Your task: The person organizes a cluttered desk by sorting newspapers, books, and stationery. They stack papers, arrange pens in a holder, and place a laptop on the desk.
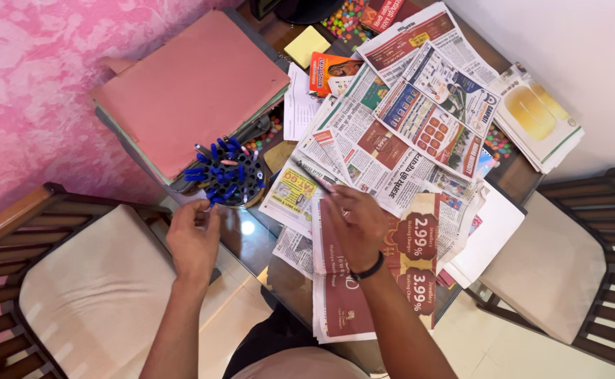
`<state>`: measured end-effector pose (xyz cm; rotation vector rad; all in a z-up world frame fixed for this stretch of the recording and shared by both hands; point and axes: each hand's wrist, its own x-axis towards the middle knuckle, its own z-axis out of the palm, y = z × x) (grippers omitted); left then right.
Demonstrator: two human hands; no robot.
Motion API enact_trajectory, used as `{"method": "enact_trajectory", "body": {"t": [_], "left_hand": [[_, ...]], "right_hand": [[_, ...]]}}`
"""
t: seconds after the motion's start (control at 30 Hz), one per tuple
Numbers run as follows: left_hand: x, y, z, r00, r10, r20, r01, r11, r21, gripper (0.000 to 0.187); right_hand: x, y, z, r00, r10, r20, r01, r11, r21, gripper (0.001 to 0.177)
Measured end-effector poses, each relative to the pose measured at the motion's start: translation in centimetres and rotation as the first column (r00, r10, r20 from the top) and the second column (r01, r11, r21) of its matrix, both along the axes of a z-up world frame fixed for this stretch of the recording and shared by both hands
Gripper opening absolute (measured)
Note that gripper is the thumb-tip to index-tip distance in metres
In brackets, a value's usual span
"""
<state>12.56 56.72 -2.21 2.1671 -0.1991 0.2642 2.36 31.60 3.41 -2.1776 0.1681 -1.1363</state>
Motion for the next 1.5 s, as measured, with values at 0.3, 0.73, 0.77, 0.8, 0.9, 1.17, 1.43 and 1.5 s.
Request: {"method": "enact_trajectory", "body": {"t": [0.3, 0.73, 0.77, 0.8, 0.9, 1.17, 1.43, 1.5], "left_hand": [[-4.5, -0.9, 9.5, 0.948, -0.005, 0.317, 0.008, 1.0, -0.009, 0.021], [-2.3, -19.3, -1.9, 0.907, -0.374, -0.193, 0.287, 0.885, -0.366, 0.023], [-3.3, -18.5, -2.4, 0.9, -0.381, -0.214, 0.318, 0.906, -0.278, 0.024], [-4.3, -17.4, -2.7, 0.881, -0.426, -0.208, 0.367, 0.89, -0.27, 0.021], [-6.3, -13.3, -2.4, 0.842, -0.488, -0.232, 0.441, 0.868, -0.228, 0.015], [-1.8, -3.3, 3.1, 0.952, -0.236, -0.194, 0.236, 0.971, -0.019, 0.012], [3.8, -1.2, 4.5, 0.867, -0.473, 0.156, 0.391, 0.84, 0.377, 0.012], [4.8, -1.4, 4.2, 0.852, -0.512, 0.111, 0.436, 0.811, 0.39, 0.009]], "right_hand": [[-3.1, -8.1, -6.5, 0.857, -0.48, -0.188, 0.425, 0.864, -0.27, 0.014], [-4.2, -9.6, -5.5, 0.822, -0.377, -0.428, 0.326, 0.926, -0.19, 0.015], [-4.3, -9.3, -5.1, 0.835, -0.354, -0.421, 0.307, 0.935, -0.177, 0.013], [-4.1, -9.0, -4.8, 0.848, -0.325, -0.42, 0.282, 0.946, -0.162, 0.013], [-3.6, -7.2, -4.0, 0.877, -0.222, -0.425, 0.19, 0.975, -0.117, 0.012], [0.4, 1.3, -2.6, 0.896, 0.15, -0.418, -0.132, 0.989, 0.072, 0.012], [6.2, 7.4, -2.5, 0.876, 0.049, -0.48, 0.035, 0.986, 0.165, 0.02], [7.7, 8.6, -2.7, 0.834, 0.017, -0.551, 0.169, 0.943, 0.286, 0.021]]}}
